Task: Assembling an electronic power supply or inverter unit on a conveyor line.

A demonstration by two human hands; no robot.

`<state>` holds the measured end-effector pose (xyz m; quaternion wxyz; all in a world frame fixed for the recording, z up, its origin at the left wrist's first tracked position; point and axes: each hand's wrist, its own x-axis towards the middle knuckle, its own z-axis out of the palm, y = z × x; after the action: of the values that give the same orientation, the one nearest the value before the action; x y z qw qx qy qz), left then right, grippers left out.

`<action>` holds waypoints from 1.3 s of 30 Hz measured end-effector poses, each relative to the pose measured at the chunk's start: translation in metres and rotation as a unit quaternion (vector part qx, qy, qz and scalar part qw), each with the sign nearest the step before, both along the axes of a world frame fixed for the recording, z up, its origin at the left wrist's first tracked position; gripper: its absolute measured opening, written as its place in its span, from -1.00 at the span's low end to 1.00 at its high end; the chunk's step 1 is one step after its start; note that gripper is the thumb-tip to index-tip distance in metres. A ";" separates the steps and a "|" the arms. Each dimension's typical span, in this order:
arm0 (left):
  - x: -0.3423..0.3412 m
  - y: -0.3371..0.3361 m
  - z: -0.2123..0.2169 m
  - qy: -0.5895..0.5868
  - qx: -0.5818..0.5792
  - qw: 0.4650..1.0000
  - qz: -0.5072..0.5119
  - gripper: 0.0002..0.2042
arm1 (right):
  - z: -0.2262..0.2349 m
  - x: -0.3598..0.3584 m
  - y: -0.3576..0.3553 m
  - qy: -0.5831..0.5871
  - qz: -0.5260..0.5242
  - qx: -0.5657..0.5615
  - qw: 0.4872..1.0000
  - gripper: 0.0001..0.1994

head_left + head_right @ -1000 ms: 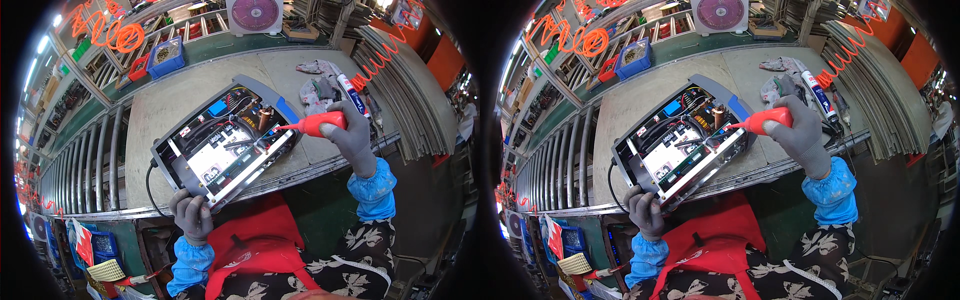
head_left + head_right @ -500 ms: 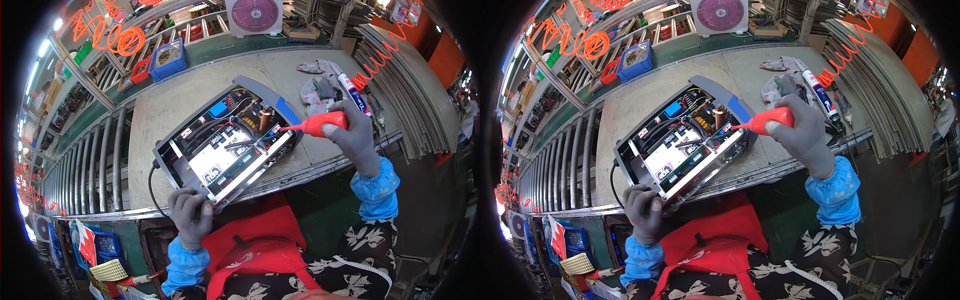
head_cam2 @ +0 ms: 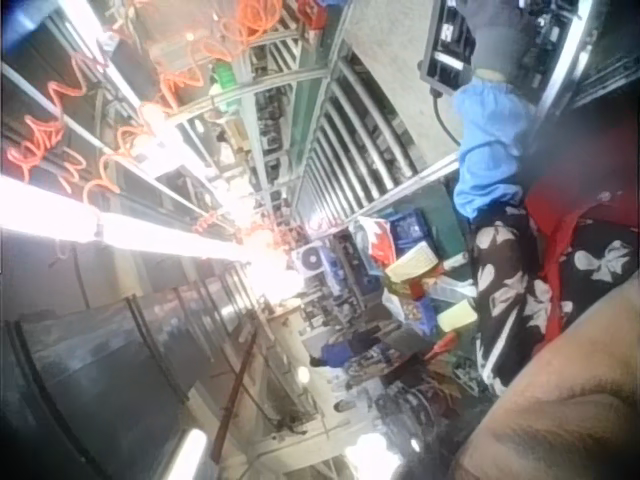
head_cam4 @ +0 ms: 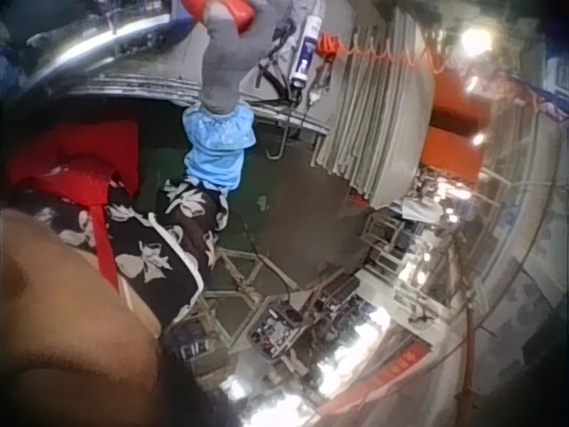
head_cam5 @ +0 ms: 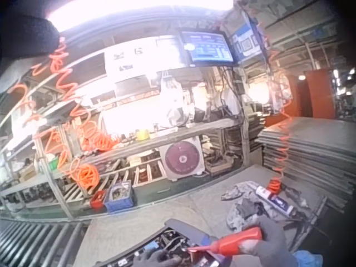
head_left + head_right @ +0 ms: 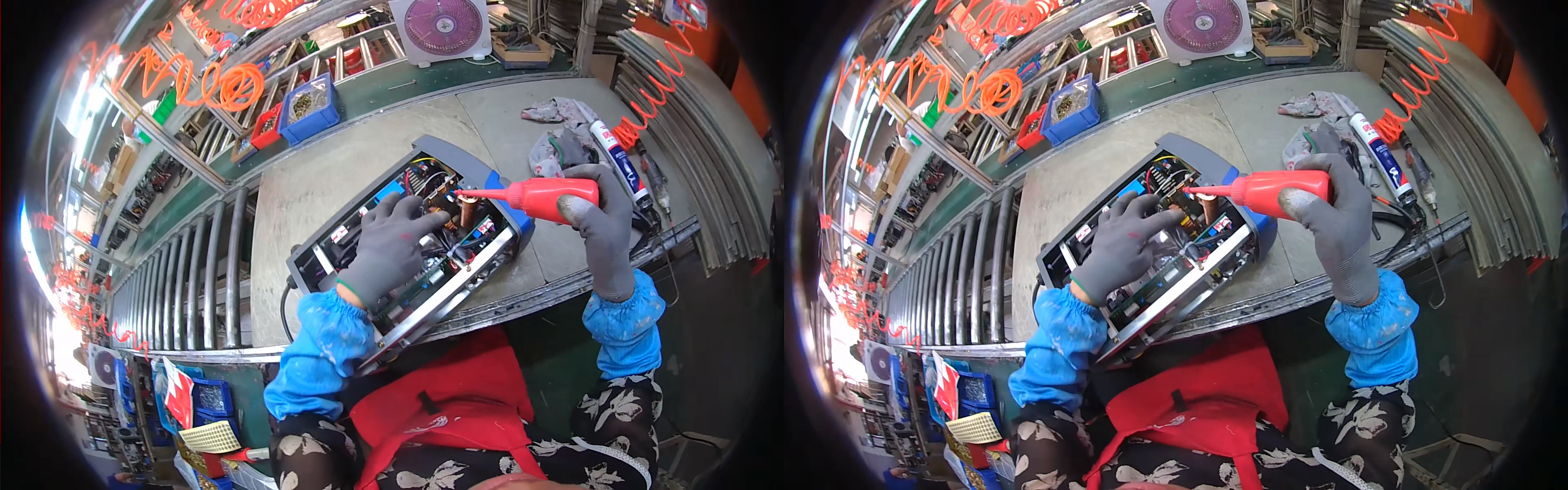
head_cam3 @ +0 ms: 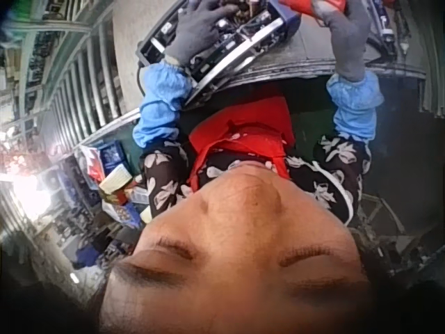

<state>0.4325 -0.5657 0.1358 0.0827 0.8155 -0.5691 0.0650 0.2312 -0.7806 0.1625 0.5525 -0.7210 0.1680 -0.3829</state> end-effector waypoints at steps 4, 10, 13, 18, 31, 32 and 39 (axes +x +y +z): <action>0.007 0.003 -0.001 0.086 -0.027 0.996 -0.017 -0.59 | -0.015 0.017 -0.012 -0.016 0.012 0.030 0.999 -0.67; -0.001 -0.004 -0.003 0.023 -0.060 0.998 0.018 -0.54 | -0.030 0.046 -0.019 -0.035 0.014 0.044 0.998 -0.65; -0.005 -0.010 -0.009 -0.027 -0.004 0.999 0.021 -0.52 | -0.035 0.056 -0.020 -0.063 0.012 0.077 0.995 -0.65; -0.002 -0.012 0.004 0.024 0.049 0.998 0.029 -0.58 | -0.033 0.064 -0.024 -0.063 0.018 0.080 0.995 -0.64; -0.004 -0.002 0.017 0.029 0.075 0.997 0.018 -0.67 | -0.019 0.078 -0.025 0.037 0.118 -0.096 0.988 -0.61; -0.004 -0.002 0.018 0.018 0.091 0.996 0.016 -0.66 | -0.018 0.079 -0.025 0.035 0.111 -0.132 0.984 -0.61; -0.002 -0.001 0.016 0.002 0.087 0.996 0.005 -0.62 | -0.012 0.081 -0.022 0.077 0.128 -0.161 0.976 -0.55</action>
<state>0.4300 -0.5669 0.1522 0.0123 0.8224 -0.5686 0.0143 0.3119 -0.8022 0.1507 0.4591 -0.8433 0.0524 -0.2745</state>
